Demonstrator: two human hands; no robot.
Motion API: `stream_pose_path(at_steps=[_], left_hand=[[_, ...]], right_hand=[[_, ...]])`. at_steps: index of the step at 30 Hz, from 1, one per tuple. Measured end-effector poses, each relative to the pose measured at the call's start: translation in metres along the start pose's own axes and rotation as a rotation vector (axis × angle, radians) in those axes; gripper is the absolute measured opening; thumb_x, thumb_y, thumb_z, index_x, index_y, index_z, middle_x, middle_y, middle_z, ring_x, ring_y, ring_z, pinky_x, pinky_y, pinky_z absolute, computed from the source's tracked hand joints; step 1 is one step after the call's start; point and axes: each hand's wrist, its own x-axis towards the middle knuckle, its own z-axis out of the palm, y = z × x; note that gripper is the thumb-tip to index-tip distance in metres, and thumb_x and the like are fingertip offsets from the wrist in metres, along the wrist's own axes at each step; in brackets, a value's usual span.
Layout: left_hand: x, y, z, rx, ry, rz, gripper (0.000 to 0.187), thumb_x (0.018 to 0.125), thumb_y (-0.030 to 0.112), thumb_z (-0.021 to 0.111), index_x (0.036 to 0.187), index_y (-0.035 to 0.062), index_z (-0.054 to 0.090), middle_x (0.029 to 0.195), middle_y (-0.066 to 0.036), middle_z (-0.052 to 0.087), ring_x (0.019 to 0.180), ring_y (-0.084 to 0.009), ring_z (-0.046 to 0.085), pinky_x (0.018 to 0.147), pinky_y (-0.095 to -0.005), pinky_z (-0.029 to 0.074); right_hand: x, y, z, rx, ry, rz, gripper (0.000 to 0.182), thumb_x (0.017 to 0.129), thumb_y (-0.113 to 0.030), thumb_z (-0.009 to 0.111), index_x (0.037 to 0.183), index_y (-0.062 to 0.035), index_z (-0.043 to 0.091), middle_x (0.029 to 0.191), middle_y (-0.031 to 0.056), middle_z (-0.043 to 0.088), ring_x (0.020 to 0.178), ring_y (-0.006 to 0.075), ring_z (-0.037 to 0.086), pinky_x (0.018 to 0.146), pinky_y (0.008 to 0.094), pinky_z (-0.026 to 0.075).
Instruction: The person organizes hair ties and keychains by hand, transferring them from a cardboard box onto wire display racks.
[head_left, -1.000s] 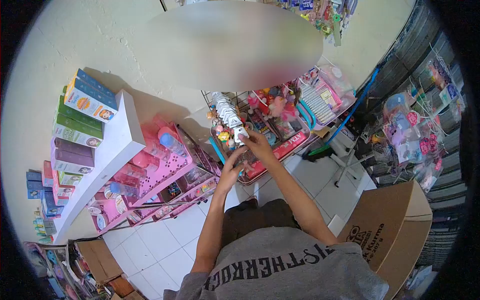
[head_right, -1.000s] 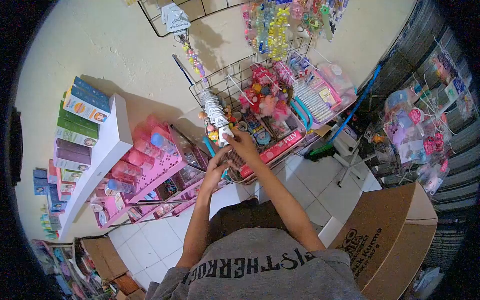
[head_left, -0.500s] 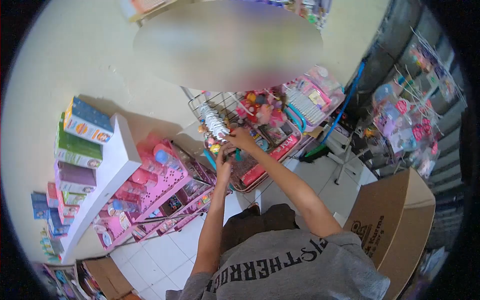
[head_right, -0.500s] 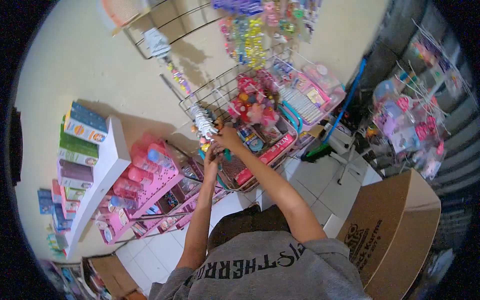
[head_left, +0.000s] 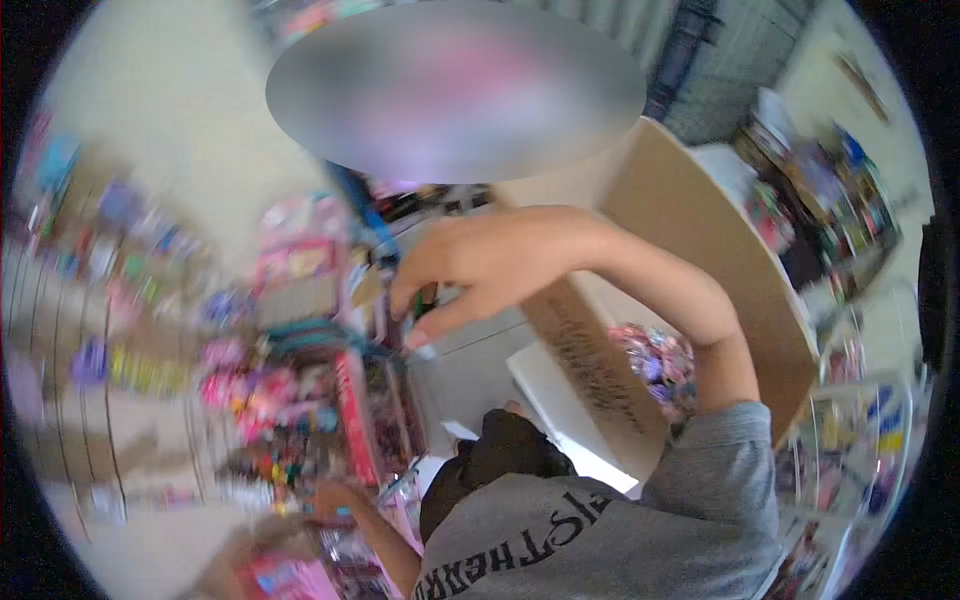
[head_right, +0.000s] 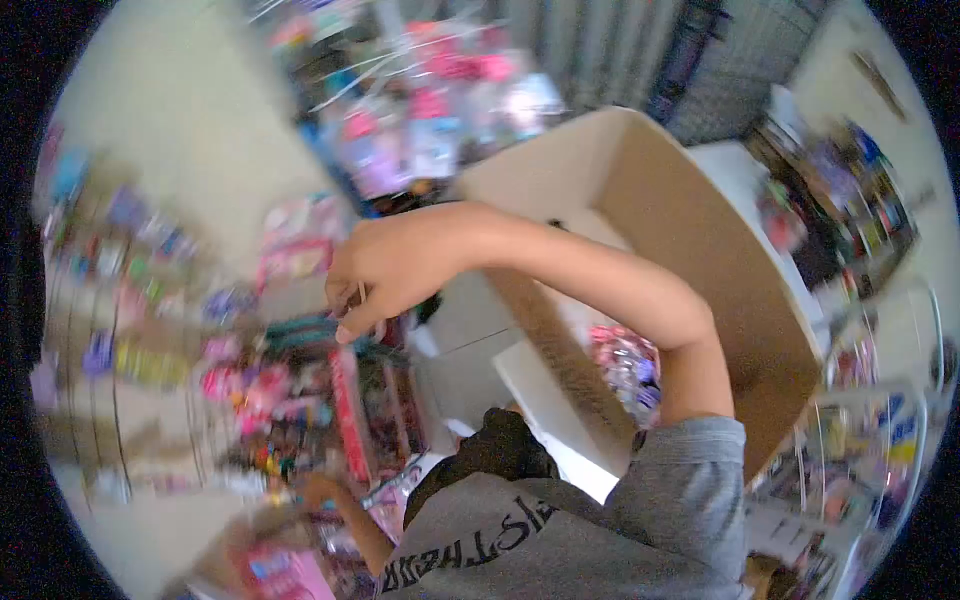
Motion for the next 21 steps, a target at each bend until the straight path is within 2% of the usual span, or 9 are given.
stream_pose_path(at_steps=[3, 5, 7, 10, 13, 15, 16, 17, 21], left_hand=[[-0.038, 0.039, -0.066, -0.476, 0.594, 0.276, 0.048, 0.078, 0.033, 0.041, 0.109, -0.0021, 0.032, 0.107, -0.015, 0.038, 0.088, -0.0281, 0.043, 0.07, -0.0394, 0.038], [-0.057, 0.093, -0.111, -1.051, 0.491, 0.569, 0.043, 0.078, 0.027, 0.043, 0.108, -0.0032, 0.034, 0.106, -0.015, 0.039, 0.094, -0.0264, 0.04, 0.076, -0.0378, 0.035], [-0.125, 0.145, -0.206, -1.3, 0.365, 0.881, 0.036, 0.077, 0.019, 0.044, 0.104, -0.004, 0.037, 0.105, -0.015, 0.04, 0.097, -0.0243, 0.038, 0.082, -0.035, 0.031], [-0.203, 0.211, -0.276, -1.622, -0.336, 1.407, 0.025, 0.077, 0.011, 0.042, 0.097, -0.0034, 0.043, 0.1, -0.012, 0.044, 0.093, -0.0212, 0.041, 0.084, -0.0319, 0.029], [-0.306, 0.268, -0.333, -1.072, -0.668, 2.086, 0.025, 0.073, 0.013, 0.047, 0.095, 0.0004, 0.047, 0.092, -0.009, 0.049, 0.086, -0.0182, 0.046, 0.076, -0.0288, 0.035], [-0.373, 0.318, -0.312, -0.776, -0.544, 2.445, 0.025, 0.072, 0.014, 0.048, 0.094, 0.0025, 0.047, 0.095, -0.013, 0.049, 0.086, -0.0251, 0.048, 0.075, -0.0307, 0.037], [-0.404, 0.337, -0.295, -0.605, -0.499, 2.51, 0.025, 0.07, 0.013, 0.048, 0.092, 0.0016, 0.049, 0.093, -0.014, 0.051, 0.085, -0.0271, 0.049, 0.074, -0.0327, 0.038], [-0.432, 0.346, -0.288, -0.366, -0.729, 2.514, 0.026, 0.068, 0.009, 0.046, 0.092, 0.0003, 0.05, 0.09, -0.017, 0.053, 0.086, -0.028, 0.05, 0.075, -0.0336, 0.038], [-0.501, 0.369, -0.174, 0.673, -0.402, 2.39, 0.031, 0.065, 0.007, 0.043, 0.094, 0.0015, 0.053, 0.098, -0.02, 0.049, 0.091, -0.0281, 0.049, 0.075, -0.0355, 0.04]], right_hand=[[-0.118, 0.016, -0.018, 0.156, 0.309, 0.194, 0.028, 0.074, -0.025, 0.051, 0.087, -0.001, 0.054, 0.082, 0.0106, 0.056, 0.073, 0.0198, 0.054, 0.064, 0.0293, 0.042], [-0.177, 0.031, -0.008, 0.258, 0.511, 0.322, 0.026, 0.074, -0.024, 0.052, 0.088, -0.0019, 0.054, 0.083, 0.0095, 0.056, 0.073, 0.0178, 0.054, 0.063, 0.0285, 0.042], [-0.223, 0.062, 0.015, 0.151, 0.735, 0.554, 0.023, 0.073, -0.022, 0.053, 0.088, -0.0039, 0.055, 0.081, 0.009, 0.057, 0.07, 0.0159, 0.054, 0.06, 0.028, 0.043], [-0.272, 0.13, 0.075, 0.18, 0.738, 0.831, 0.024, 0.069, -0.02, 0.056, 0.086, -0.0044, 0.055, 0.077, 0.0089, 0.058, 0.066, 0.017, 0.055, 0.06, 0.0287, 0.043], [-0.293, 0.198, 0.16, 0.279, 0.701, 0.923, 0.028, 0.064, -0.023, 0.059, 0.085, -0.0047, 0.055, 0.077, 0.0094, 0.057, 0.07, 0.0192, 0.055, 0.062, 0.0296, 0.043], [-0.289, 0.221, 0.212, 0.091, 0.52, 0.995, 0.032, 0.061, -0.025, 0.061, 0.084, -0.0044, 0.056, 0.078, 0.0103, 0.057, 0.073, 0.0204, 0.055, 0.062, 0.03, 0.043], [-0.281, 0.212, 0.218, 0.187, 0.393, 1.118, 0.036, 0.058, -0.026, 0.063, 0.086, -0.0048, 0.055, 0.081, 0.0104, 0.057, 0.077, 0.0217, 0.054, 0.066, 0.0327, 0.042], [-0.272, 0.204, 0.223, 0.281, 0.261, 1.234, 0.041, 0.056, -0.028, 0.064, 0.089, -0.0052, 0.054, 0.083, 0.0105, 0.056, 0.08, 0.0229, 0.053, 0.071, 0.0355, 0.041], [-0.234, 0.202, 0.272, -0.044, 0.246, 1.436, 0.032, 0.067, -0.029, 0.051, 0.091, -0.0094, 0.055, 0.088, 0.0089, 0.055, 0.093, 0.0235, 0.046, 0.081, 0.0453, 0.028]])
